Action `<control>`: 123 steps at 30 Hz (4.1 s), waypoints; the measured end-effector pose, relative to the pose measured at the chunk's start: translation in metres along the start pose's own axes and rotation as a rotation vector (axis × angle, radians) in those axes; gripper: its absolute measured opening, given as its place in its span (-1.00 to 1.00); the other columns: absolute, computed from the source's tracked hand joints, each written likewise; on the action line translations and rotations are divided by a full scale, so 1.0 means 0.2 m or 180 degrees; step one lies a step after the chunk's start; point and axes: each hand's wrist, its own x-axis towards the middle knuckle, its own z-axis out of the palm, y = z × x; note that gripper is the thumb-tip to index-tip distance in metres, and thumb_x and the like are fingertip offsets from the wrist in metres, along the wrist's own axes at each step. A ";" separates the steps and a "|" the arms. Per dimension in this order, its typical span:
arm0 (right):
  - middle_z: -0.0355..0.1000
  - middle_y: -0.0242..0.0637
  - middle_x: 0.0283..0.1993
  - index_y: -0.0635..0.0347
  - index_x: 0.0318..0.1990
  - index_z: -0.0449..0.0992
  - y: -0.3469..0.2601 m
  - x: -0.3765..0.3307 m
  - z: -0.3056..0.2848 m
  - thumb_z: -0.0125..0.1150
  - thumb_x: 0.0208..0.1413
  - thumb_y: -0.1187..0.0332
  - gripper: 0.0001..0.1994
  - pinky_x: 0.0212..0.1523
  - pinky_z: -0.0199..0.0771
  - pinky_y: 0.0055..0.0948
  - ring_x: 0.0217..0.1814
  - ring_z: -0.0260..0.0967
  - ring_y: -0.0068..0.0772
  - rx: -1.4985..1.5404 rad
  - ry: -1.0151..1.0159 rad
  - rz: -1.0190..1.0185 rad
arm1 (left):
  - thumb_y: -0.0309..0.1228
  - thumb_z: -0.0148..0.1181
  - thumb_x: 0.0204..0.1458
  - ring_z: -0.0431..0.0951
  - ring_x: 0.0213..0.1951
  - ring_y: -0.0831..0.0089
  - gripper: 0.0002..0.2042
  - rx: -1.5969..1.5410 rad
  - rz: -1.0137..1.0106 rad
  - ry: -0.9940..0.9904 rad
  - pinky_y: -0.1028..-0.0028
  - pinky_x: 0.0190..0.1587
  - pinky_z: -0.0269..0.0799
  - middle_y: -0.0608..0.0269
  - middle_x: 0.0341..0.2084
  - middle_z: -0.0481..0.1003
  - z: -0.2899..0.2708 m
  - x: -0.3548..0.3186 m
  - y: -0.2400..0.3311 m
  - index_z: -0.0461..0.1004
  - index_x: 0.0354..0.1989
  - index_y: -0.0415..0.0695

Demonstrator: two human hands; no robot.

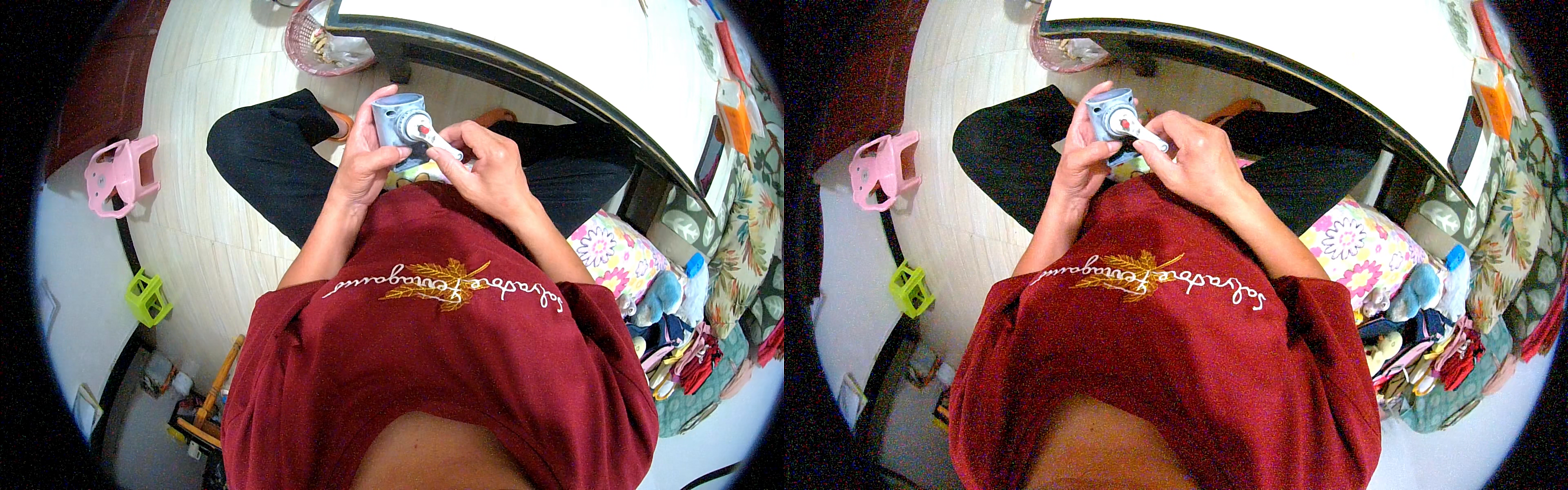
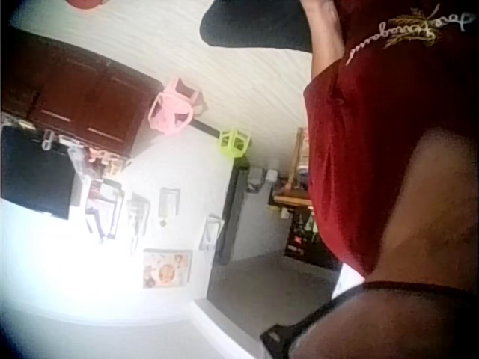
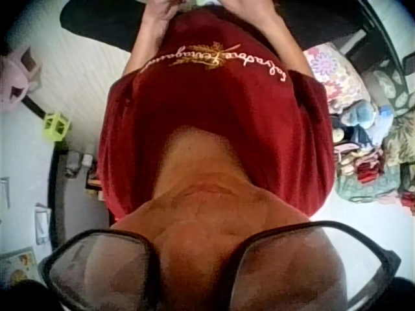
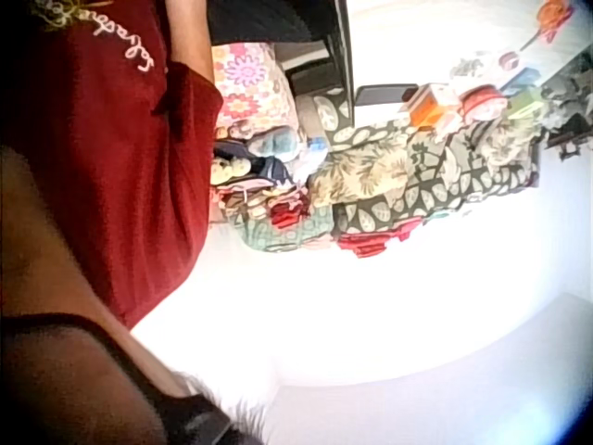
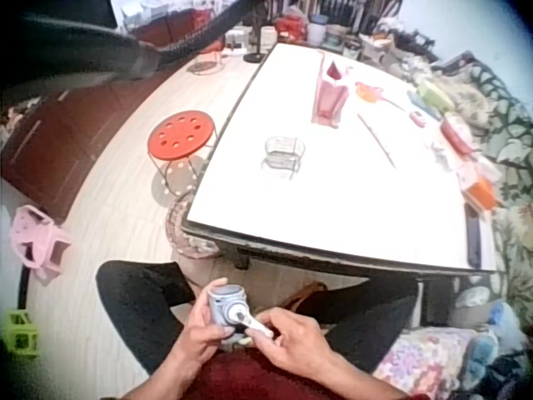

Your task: The person sharpens colored pencils using a manual rotary sharpener and empties the shavings into a waste basket.

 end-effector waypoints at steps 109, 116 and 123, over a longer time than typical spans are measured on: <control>0.47 -0.06 -0.37 0.26 -0.15 0.47 0.22 0.12 -0.01 0.19 0.04 0.24 -0.70 -0.34 0.46 -0.32 -0.37 0.47 -0.14 -0.0215 0.0083 0.0685 | -0.04 -0.11 0.16 0.54 -0.50 0.35 -0.57 -0.0951 -0.1422 0.0241 0.50 -0.56 0.50 0.07 -0.39 0.50 0.00 -0.01 -0.05 0.34 -0.04 -0.16; 0.46 -0.05 -0.35 0.28 -0.09 0.42 0.22 0.10 -0.04 0.15 0.07 0.18 -0.63 -0.30 0.47 -0.24 -0.31 0.47 -0.05 -0.0430 0.0024 0.0384 | -0.03 -0.14 0.15 0.50 -0.51 0.24 -0.55 -0.0989 -0.1472 0.0302 0.43 -0.57 0.43 0.01 -0.31 0.50 -0.01 -0.04 -0.06 0.31 0.02 -0.12; 0.48 -0.18 -0.41 0.17 -0.05 0.43 -0.04 0.09 -0.23 0.21 0.04 0.20 -0.64 -0.41 0.47 -0.37 -0.43 0.48 -0.25 -0.0249 0.0075 0.0326 | -0.14 0.02 0.07 0.51 -0.41 0.30 -0.50 -0.0947 -0.0830 -0.0143 0.41 -0.57 0.45 0.04 -0.22 0.43 0.08 -0.05 0.14 0.15 0.13 -0.11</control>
